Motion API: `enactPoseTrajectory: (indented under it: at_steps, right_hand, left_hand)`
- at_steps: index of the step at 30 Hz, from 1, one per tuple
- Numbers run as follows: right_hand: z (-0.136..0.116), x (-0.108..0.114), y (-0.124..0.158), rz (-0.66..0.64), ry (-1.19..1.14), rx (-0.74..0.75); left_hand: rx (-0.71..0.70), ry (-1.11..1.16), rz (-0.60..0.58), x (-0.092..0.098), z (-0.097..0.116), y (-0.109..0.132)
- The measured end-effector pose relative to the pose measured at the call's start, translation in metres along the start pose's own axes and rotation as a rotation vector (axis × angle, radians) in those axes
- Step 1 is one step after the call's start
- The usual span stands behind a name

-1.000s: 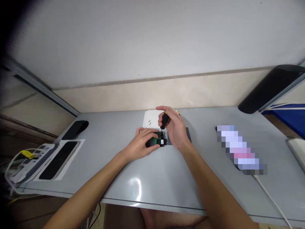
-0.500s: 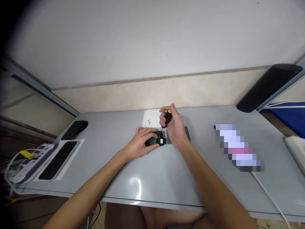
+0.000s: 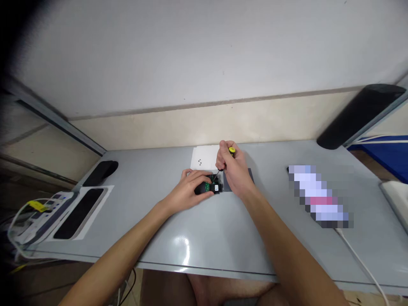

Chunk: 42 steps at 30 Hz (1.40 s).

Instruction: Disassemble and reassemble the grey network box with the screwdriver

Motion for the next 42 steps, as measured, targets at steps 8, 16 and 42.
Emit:
enactPoseTrajectory:
  at_steps: [8, 16, 42]
  right_hand:
    - [0.001, 0.000, 0.001, -0.032, -0.054, -0.067]
    - [-0.002, 0.004, -0.002, 0.039, 0.002, 0.018]
    - [0.001, 0.002, -0.001, 0.023, -0.043, -0.036]
  left_hand:
    - [0.009, -0.004, -0.009, -0.001, -0.002, 0.001]
    - [-0.019, -0.009, 0.000, -0.001, -0.001, 0.001]
    - [0.020, -0.013, -0.023, -0.002, -0.002, 0.000]
Point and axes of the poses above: each hand's wrist, its own y-axis away from the middle knuckle, its own x-axis out of the back of the hand, z = x × y, the point moved 9 cm from there along -y, towards the middle knuckle, and after that the axes turned 13 degrees about z, right-handed, at the moved point
